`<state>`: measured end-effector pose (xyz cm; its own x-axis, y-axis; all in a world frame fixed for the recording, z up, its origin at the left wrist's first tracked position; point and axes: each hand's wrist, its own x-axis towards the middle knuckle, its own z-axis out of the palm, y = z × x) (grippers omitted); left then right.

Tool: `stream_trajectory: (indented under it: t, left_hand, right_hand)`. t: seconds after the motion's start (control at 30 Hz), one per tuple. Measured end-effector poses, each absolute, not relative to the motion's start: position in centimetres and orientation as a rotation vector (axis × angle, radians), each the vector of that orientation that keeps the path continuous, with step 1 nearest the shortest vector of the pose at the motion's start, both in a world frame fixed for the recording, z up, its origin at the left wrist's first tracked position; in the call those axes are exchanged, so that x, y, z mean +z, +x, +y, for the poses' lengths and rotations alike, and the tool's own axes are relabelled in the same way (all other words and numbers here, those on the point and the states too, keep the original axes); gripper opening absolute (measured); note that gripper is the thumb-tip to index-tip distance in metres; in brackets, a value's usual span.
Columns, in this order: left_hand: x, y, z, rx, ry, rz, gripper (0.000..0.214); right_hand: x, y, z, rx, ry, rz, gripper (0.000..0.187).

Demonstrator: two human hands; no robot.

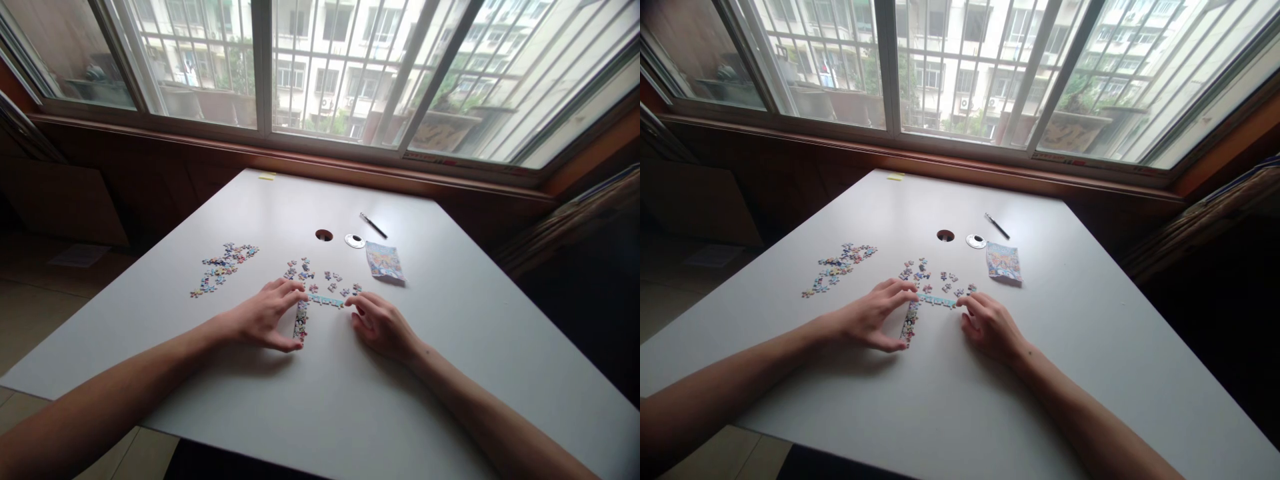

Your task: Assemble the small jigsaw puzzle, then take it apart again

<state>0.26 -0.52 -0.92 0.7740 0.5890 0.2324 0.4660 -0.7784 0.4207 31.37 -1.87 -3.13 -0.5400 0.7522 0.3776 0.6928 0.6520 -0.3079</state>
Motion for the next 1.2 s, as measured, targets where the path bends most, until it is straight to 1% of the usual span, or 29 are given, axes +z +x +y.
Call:
stream_trajectory:
  t: [0.2, 0.27, 0.4, 0.73, 0.87, 0.93, 1.03, 1.13, 1.2]
  left_hand:
    - [-1.0, 0.2, -0.4, 0.475, 2.639, 0.807, 0.075]
    - [-1.0, 0.2, -0.4, 0.463, 2.638, 0.804, 0.071]
    - [-0.9, 0.2, -0.5, 0.442, 2.640, 0.815, 0.063]
    - [-0.8, 0.3, -0.6, 0.421, 2.669, 0.826, 0.065]
    - [-0.7, 0.2, -0.5, 0.467, 2.642, 0.807, 0.066]
    - [-0.7, 0.1, -0.4, 0.533, 2.597, 0.808, 0.057]
    - [-1.1, 0.0, -0.1, 0.631, 2.527, 0.858, 0.034]
    - [-1.6, 0.0, 0.1, 0.652, 2.499, 0.893, 0.028]
    - [-1.7, 0.0, 0.1, 0.639, 2.498, 0.900, 0.027]
  right_hand:
    - [-2.9, 31.3, -1.9, 0.156, -1.097, -2.416, 0.035]
    - [-2.9, 31.3, -1.9, 0.155, -1.090, -2.425, 0.037]
    - [-3.0, 31.2, -1.8, 0.153, -1.092, -2.437, 0.038]
    - [-2.8, 31.1, -1.8, 0.166, -1.127, -2.456, 0.040]
    - [-2.7, 31.1, -1.8, 0.185, -1.128, -2.457, 0.040]
    - [-2.7, 31.1, -1.8, 0.207, -1.139, -2.445, 0.037]
    - [-2.6, 31.1, -1.8, 0.251, -1.181, -2.421, 0.027]
    - [-2.5, 31.1, -1.8, 0.262, -1.173, -2.430, 0.016]
    - [-2.5, 31.0, -1.8, 0.255, -1.151, -2.439, 0.014]
